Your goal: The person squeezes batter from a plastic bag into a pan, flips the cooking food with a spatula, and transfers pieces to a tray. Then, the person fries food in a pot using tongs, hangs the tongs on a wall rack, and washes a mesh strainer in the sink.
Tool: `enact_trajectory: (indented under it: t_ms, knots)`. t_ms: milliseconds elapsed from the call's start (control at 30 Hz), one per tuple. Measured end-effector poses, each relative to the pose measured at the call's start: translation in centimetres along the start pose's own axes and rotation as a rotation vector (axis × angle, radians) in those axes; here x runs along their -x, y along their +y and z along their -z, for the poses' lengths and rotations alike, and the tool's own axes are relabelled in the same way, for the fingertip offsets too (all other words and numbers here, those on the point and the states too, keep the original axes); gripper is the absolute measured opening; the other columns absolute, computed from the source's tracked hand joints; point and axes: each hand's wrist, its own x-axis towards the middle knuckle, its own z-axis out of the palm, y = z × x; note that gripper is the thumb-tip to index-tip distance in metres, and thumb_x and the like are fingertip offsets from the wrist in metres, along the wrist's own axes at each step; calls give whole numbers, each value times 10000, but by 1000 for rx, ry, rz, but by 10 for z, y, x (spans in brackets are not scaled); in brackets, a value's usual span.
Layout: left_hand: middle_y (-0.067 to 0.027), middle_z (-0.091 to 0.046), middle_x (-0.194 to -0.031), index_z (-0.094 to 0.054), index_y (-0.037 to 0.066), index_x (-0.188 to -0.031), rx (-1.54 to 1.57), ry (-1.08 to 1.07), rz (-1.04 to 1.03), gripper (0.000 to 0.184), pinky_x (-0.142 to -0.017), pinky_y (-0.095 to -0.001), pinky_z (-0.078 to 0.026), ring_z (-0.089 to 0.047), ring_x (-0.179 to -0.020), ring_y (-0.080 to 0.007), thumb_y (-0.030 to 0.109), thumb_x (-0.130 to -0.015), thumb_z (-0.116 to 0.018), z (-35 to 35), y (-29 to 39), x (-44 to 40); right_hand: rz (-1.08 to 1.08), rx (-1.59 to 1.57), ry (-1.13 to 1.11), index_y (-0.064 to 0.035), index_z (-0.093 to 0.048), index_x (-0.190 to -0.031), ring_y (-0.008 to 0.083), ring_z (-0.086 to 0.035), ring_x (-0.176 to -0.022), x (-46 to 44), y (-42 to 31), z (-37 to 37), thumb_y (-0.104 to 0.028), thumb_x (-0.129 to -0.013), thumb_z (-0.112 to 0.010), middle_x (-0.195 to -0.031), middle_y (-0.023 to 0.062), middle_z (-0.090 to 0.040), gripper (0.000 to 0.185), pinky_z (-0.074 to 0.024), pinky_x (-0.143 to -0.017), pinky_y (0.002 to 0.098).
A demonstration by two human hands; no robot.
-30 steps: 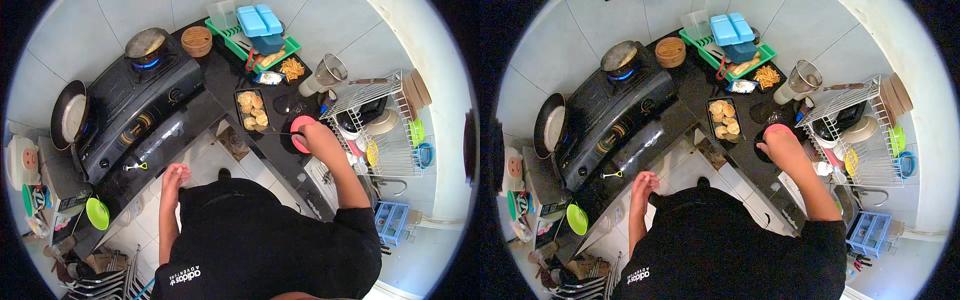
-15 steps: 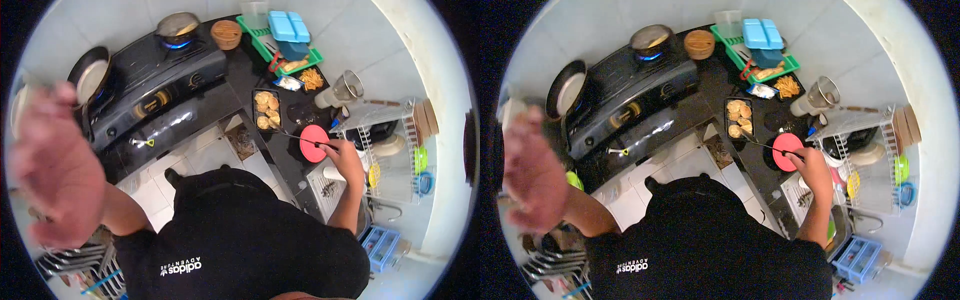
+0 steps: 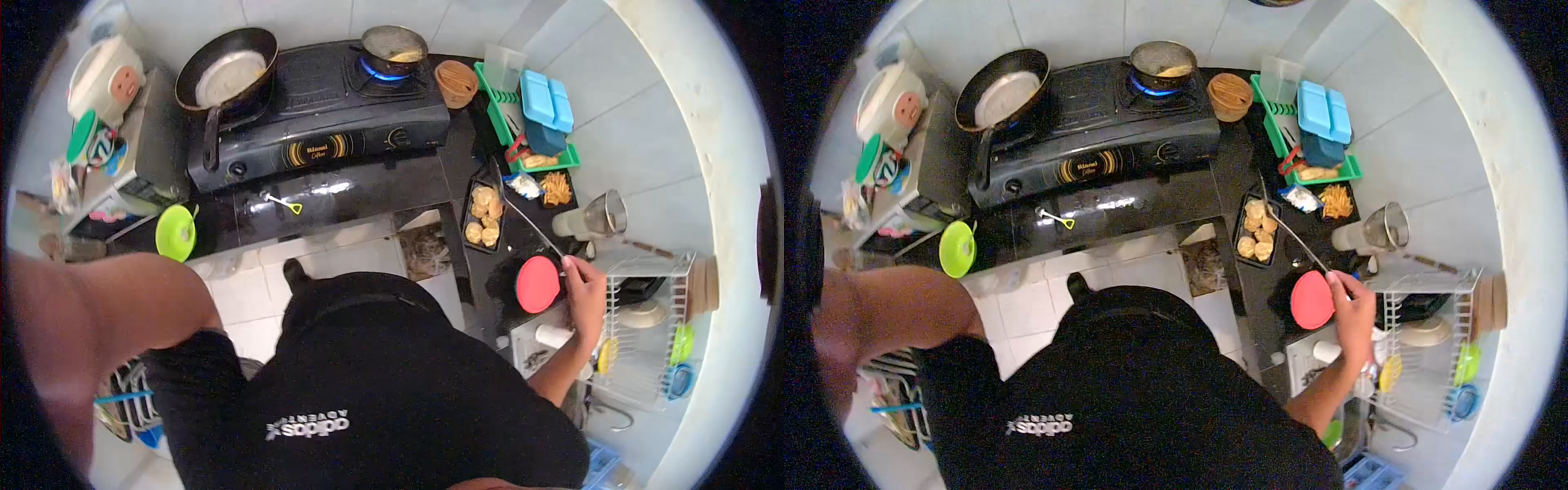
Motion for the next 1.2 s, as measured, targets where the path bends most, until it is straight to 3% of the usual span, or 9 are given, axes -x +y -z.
enact_trajectory:
  t_ms: [67,300,333,467,633,800,1033,1067,1200]
  knots:
    - [-90,-431,-1452,-420,236,-1437,-12,14,28,545,-1139,-590,-303,-382,-1380,-336,574,-1011,-379,137,-4,58,-24,-30,-21,43,-734,-1032,21,-357,-581,-2,-7,-8,-231,-994,-670,-650,-88,-470,284,-268,-489,236]
    - [-116,-472,-1394,-463,161,-1385,-48,-65,-21,550,-1129,-574,-311,-412,-1338,-346,550,-1001,-405,14,29,-10,-148,-185,-68,38,-740,-1056,17,-366,-513,-20,-65,-47,-269,-980,-696,-628,-78,-480,319,-265,-451,233]
    - [-120,-477,-1386,-469,150,-1377,-49,-60,-17,551,-1128,-572,-312,-417,-1332,-348,546,-1000,-408,155,56,43,-113,-199,-74,32,-740,-1087,16,-365,-510,-25,-63,-53,-276,-981,-699,-626,-83,-470,328,-259,-449,228]
    - [-135,-501,-1353,-494,107,-1348,-71,-6,10,559,-1122,-563,-317,-434,-1308,-354,533,-994,-423,21,-13,9,-108,-191,-29,26,-742,-1080,21,-364,-519,-32,-105,-79,-256,-994,-688,-630,-80,-457,300,-270,-460,228]
    - [-154,-530,-1312,-524,52,-1310,-10,-132,-102,571,-1115,-552,-322,-456,-1278,-361,515,-986,-441,31,0,-18,-20,-221,-15,-79,-603,-749,7,-335,-504,-37,-151,-117,-302,-1025,-629,-592,-102,-396,356,-240,-442,232]
    - [-173,-559,-1270,-555,-2,-1273,66,-48,-23,588,-1108,-541,-328,-478,-1249,-368,498,-979,-459,307,-47,119,-21,-373,30,-50,-667,-882,14,-340,-531,-33,-189,-158,-258,-1023,-640,-644,-82,-435,253,-242,-469,214]
    - [-199,-599,-1212,-598,-78,-1221,161,-111,-63,617,-1098,-526,-336,-509,-1207,-378,474,-968,-485,-11,-145,-39,259,-62,64,48,-682,-1203,108,-603,-893,-29,-273,-198,-146,-999,-647,-984,74,-722,284,-481,-820,261]
    - [-184,-601,-1052,-606,-59,-1107,331,252,236,511,-998,-484,-409,-544,-1071,-334,425,-976,-503,-51,-159,-8,255,-63,81,48,-682,-1203,108,-603,-893,-30,-294,-204,-146,-999,-647,-984,74,-722,284,-481,-820,261]
    - [6,-589,-996,-576,84,-1082,532,376,1400,182,-811,-254,-434,-541,-928,-111,256,-1027,-555,-115,-198,114,402,15,-26,20,-690,-1169,101,-575,-783,-45,-367,-242,-157,-989,-662,-876,66,-698,254,-468,-715,264]
